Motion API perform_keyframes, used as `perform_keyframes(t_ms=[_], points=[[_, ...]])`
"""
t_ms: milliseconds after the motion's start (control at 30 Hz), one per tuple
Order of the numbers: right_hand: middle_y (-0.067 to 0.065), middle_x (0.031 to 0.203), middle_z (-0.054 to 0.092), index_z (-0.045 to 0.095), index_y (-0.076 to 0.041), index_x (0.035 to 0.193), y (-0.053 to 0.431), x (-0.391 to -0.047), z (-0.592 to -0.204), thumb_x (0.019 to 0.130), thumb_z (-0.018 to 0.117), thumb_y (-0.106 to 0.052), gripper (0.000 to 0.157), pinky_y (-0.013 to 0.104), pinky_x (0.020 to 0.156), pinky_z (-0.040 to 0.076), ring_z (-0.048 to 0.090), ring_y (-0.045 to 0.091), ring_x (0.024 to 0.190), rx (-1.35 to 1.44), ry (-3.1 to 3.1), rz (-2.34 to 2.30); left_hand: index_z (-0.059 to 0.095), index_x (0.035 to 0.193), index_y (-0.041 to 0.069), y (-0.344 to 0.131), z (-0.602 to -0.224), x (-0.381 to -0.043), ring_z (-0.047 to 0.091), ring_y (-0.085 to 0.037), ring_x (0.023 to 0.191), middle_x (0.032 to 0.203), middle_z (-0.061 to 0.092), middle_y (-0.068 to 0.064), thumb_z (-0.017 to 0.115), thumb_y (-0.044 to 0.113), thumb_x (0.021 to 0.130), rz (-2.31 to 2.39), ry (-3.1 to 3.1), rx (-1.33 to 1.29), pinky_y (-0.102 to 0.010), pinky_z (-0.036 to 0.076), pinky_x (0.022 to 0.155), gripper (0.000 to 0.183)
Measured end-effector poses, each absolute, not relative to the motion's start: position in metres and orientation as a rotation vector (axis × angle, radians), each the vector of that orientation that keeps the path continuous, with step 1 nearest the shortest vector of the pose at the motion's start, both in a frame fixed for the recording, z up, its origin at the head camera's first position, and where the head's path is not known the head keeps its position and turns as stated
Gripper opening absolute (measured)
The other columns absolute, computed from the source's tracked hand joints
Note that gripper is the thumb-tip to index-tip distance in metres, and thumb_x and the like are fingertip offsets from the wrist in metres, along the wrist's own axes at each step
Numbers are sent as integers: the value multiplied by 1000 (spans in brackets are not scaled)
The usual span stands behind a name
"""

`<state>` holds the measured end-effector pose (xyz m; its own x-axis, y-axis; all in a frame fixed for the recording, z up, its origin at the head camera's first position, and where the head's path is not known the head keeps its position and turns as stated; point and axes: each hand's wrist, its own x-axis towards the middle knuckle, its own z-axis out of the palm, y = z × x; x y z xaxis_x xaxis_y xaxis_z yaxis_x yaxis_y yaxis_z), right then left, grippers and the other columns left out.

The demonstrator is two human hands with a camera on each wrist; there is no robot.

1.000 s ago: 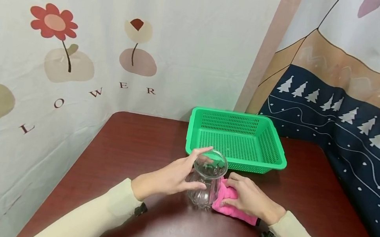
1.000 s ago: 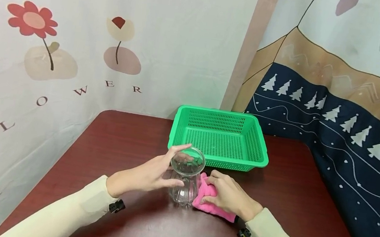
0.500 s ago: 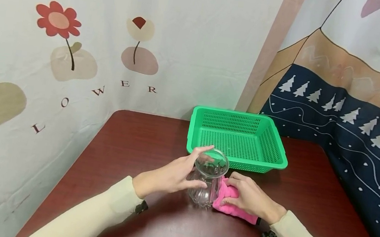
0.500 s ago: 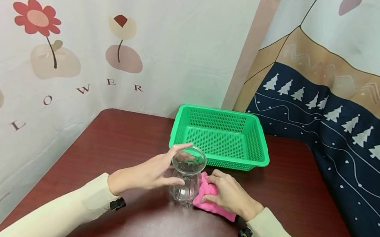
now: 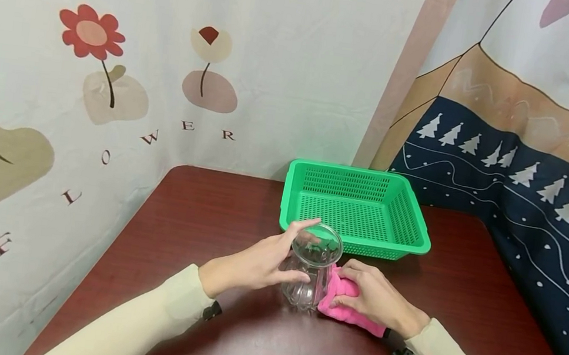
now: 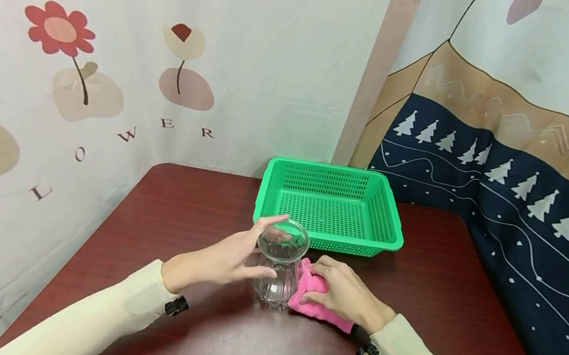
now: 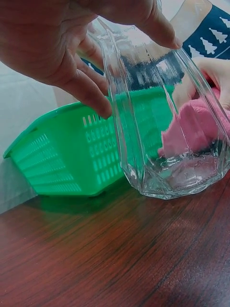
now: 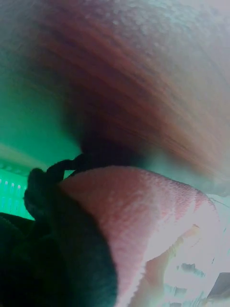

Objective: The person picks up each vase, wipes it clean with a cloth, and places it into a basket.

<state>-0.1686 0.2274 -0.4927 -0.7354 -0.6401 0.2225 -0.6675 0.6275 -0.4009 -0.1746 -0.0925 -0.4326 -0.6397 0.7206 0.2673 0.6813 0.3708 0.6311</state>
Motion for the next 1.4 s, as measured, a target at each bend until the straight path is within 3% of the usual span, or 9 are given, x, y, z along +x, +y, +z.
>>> perform_keyframes(t_ms=[333,600,900,1400], points=[[-10,118,78,88,-14,127,227,-166,-490,90,102,-42,48,21,86,62,67,1,100,1120,-2697,819,11,183,13,-92,-432,-174,70,-31,151,166,68,-11,88,24,107,1135,2563,1320,-48,66,117,108],[-6,121,80,89,-14,117,227,-165,-487,89,104,-30,35,23,84,65,72,3,102,1117,-2624,878,10,183,15,-91,-434,-174,69,-30,152,166,67,-11,88,24,107,1141,2553,1319,-48,65,117,109],[-1,119,79,88,-8,121,227,-166,-484,84,108,-21,45,17,75,63,69,3,95,1122,-2501,931,12,181,9,-92,-434,-174,71,-33,149,165,67,-13,90,15,104,1161,2550,1337,-50,65,117,109],[-1,118,82,87,-13,124,222,-172,-474,76,111,-14,53,13,83,59,73,11,99,1108,-2320,1030,12,180,8,-94,-433,-177,72,-34,148,166,67,-17,87,20,107,1159,2531,1349,-48,65,117,106]])
